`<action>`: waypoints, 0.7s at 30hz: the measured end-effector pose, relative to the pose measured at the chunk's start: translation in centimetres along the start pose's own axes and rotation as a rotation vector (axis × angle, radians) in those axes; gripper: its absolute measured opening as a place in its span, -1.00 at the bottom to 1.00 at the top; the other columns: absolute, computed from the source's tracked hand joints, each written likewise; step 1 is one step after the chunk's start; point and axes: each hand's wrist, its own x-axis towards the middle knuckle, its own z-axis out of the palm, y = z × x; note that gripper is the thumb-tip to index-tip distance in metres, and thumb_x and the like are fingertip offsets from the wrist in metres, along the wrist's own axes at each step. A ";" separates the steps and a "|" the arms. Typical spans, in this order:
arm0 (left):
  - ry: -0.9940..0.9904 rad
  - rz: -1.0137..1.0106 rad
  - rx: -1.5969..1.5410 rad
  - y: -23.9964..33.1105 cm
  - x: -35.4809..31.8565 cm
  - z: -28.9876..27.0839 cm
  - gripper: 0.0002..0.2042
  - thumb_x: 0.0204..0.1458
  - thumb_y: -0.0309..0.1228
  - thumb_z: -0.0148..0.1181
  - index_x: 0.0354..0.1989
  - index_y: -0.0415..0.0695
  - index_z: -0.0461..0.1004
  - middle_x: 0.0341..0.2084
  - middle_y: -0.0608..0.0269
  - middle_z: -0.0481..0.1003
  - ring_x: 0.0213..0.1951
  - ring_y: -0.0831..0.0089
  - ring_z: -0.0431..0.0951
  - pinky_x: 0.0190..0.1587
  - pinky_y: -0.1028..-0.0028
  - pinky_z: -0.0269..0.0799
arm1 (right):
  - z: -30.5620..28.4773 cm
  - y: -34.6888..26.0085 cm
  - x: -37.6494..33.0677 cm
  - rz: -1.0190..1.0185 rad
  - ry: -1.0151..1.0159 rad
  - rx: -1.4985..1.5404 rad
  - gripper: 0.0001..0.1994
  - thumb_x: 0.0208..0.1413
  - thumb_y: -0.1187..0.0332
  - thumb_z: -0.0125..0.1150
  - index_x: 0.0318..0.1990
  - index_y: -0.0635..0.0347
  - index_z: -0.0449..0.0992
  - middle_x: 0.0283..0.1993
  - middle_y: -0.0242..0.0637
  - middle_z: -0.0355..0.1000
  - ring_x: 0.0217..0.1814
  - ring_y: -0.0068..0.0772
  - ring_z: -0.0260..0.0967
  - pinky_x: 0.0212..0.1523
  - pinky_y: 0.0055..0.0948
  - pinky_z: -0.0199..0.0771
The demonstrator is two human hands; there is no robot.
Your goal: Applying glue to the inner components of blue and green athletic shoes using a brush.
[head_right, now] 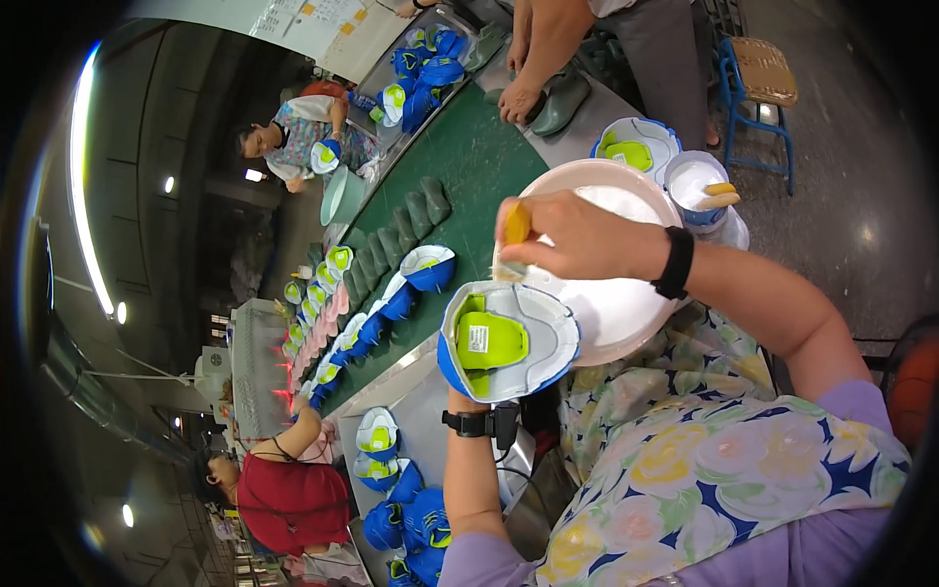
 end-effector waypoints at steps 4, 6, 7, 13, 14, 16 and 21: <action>-0.029 0.018 -0.076 0.0 0.1 -0.5 -0.51 0.24 -0.07 -0.09 0.22 -0.14 0.32 0.02 0.11 0.49 -0.06 0.22 0.58 -0.05 0.18 0.58 | 1.1 -0.1 0.0 -0.212 -0.130 -0.005 -0.83 0.15 0.29 0.19 -0.24 0.21 0.46 -0.31 -0.14 0.46 -0.23 -0.07 0.47 -0.19 -0.27 0.44; -0.028 0.036 -0.125 -0.1 -0.1 -1.1 -0.51 0.25 -0.08 -0.09 0.21 -0.15 0.32 0.02 0.11 0.49 -0.05 0.22 0.58 -0.03 0.17 0.57 | 0.9 0.0 -0.4 -0.232 -0.267 -0.127 -0.82 0.14 0.29 0.21 -0.24 0.21 0.46 -0.32 -0.13 0.44 -0.24 -0.05 0.46 -0.20 -0.23 0.43; -0.074 0.062 -0.182 -0.1 -0.2 -1.4 -0.52 0.25 -0.09 -0.10 0.21 -0.14 0.32 0.01 0.11 0.49 -0.06 0.22 0.58 -0.01 0.17 0.57 | 0.5 0.0 -0.5 -0.237 -0.364 -0.224 -0.83 0.13 0.31 0.21 -0.23 0.21 0.47 -0.32 -0.14 0.46 -0.25 -0.05 0.46 -0.21 -0.21 0.43; 0.004 0.072 -0.089 -0.7 0.4 -0.6 -0.54 0.26 -0.12 -0.11 0.20 -0.15 0.32 0.00 0.10 0.49 -0.05 0.22 0.57 0.00 0.18 0.56 | 1.4 -0.1 0.6 -0.170 -0.080 -0.072 -0.79 0.09 0.29 0.28 -0.28 0.26 0.49 -0.33 -0.11 0.50 -0.30 -0.08 0.48 -0.29 -0.29 0.45; -0.030 0.081 -0.103 -0.8 0.6 -0.3 -0.55 0.26 -0.13 -0.11 0.20 -0.15 0.32 0.01 0.11 0.48 -0.05 0.23 0.57 -0.01 0.19 0.57 | 1.7 -0.2 0.9 -0.104 -0.017 -0.010 -0.77 0.08 0.28 0.31 -0.28 0.29 0.51 -0.31 -0.10 0.53 -0.33 -0.12 0.50 -0.31 -0.34 0.46; -0.087 0.107 -0.128 -0.8 0.9 -0.6 -0.56 0.26 -0.14 -0.10 0.20 -0.15 0.31 0.02 0.11 0.47 -0.04 0.25 0.56 -0.01 0.21 0.57 | 1.9 -0.2 1.3 -0.032 -0.033 -0.089 -0.78 0.09 0.30 0.27 -0.35 0.31 0.47 -0.42 -0.09 0.48 -0.35 -0.04 0.46 -0.33 -0.28 0.42; 0.101 0.272 -0.205 -1.6 2.2 -6.3 -0.56 0.24 -0.24 0.01 0.26 -0.10 0.23 0.03 0.14 0.45 -0.02 0.27 0.55 0.01 0.22 0.56 | 0.6 1.3 1.4 0.285 -0.020 0.001 -0.74 0.07 0.28 0.30 -0.34 0.35 0.49 -0.49 -0.16 0.50 -0.51 -0.33 0.47 -0.47 -0.38 0.40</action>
